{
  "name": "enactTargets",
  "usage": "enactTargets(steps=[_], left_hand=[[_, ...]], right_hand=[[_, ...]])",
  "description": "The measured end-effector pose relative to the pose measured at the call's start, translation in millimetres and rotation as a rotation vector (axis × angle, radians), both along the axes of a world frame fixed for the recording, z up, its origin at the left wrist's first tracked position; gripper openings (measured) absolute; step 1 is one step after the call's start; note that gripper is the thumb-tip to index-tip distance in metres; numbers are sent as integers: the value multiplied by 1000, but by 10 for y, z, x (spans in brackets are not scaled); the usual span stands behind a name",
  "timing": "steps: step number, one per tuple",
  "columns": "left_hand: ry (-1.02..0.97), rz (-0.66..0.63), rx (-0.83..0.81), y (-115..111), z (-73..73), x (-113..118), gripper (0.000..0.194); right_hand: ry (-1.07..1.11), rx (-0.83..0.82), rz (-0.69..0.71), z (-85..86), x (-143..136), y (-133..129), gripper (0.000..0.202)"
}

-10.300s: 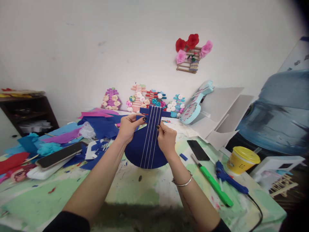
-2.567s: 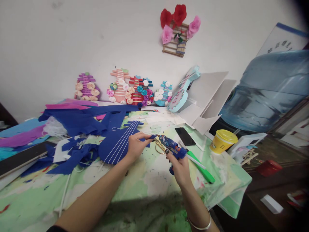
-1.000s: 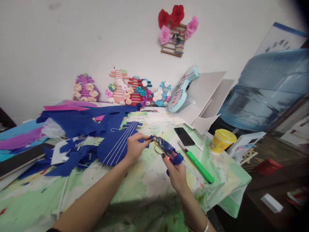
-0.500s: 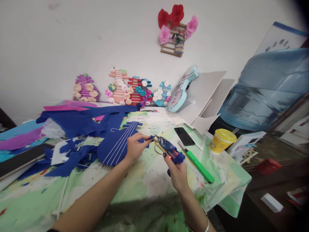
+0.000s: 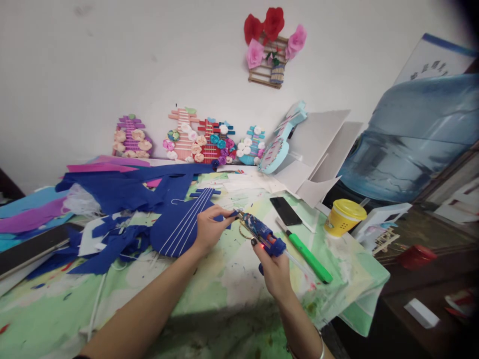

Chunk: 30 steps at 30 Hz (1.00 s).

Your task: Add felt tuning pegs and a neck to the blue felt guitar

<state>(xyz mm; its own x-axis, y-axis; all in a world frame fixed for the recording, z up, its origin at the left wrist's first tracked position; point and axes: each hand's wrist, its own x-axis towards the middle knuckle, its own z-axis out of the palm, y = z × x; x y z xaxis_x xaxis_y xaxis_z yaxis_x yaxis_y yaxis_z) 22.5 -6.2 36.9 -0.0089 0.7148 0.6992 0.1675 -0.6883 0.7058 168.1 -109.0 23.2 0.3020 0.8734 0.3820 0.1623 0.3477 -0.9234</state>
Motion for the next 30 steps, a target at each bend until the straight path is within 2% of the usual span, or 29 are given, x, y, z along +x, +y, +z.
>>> enactTargets(steps=[6,12,18,22,30], left_hand=[[-6,-8,-10,-5,-3,5,9],[-7,-45,-53,-33,13,18,8],[-29,-69,-119,-64,29,29,9],[-53,-93,-164,-56,11,34,12],[-135,-134,-252,-9,-29,39,13]], right_hand=[[-105,104,-59,35,41,4,17],[-435,222,-94,116,-15,6,6],[-665,301,-212,-49,-26,94,4],[-667,316,-207,-90,-8,83,4],[-611,305,-173,48,21,-14,4]])
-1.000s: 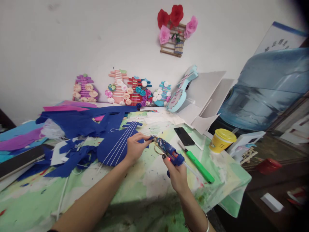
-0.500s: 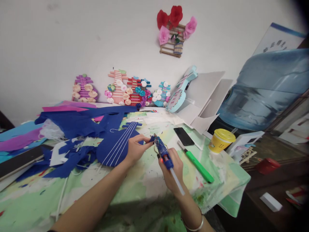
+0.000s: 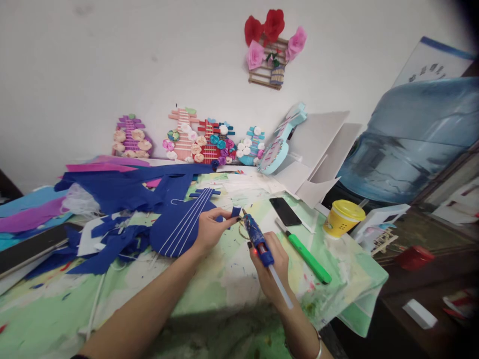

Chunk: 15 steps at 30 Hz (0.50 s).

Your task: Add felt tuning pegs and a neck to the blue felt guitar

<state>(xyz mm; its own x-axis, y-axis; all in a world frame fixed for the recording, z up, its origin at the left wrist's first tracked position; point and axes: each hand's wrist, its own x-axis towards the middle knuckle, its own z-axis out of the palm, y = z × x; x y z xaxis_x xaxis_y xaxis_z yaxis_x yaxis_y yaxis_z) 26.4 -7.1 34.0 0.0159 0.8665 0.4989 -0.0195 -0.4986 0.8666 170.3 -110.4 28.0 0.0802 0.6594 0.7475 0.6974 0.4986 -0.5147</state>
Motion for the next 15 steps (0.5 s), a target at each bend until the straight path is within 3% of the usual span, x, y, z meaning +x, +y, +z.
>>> enactTargets(steps=[3,6,11,15], left_hand=[[-64,38,-72,26,-1,-8,15],[-107,88,-139,50,-2,-17,18],[-128,66,-224,65,-8,-13,26],[-134,56,-242,62,-15,2,29]], right_hand=[[-74,10,-62,-15,175,-1,5],[-226,-10,-215,-27,547,53,12],[-582,-374,-551,43,1421,204,15],[-686,-557,-555,-25,2074,278,19]])
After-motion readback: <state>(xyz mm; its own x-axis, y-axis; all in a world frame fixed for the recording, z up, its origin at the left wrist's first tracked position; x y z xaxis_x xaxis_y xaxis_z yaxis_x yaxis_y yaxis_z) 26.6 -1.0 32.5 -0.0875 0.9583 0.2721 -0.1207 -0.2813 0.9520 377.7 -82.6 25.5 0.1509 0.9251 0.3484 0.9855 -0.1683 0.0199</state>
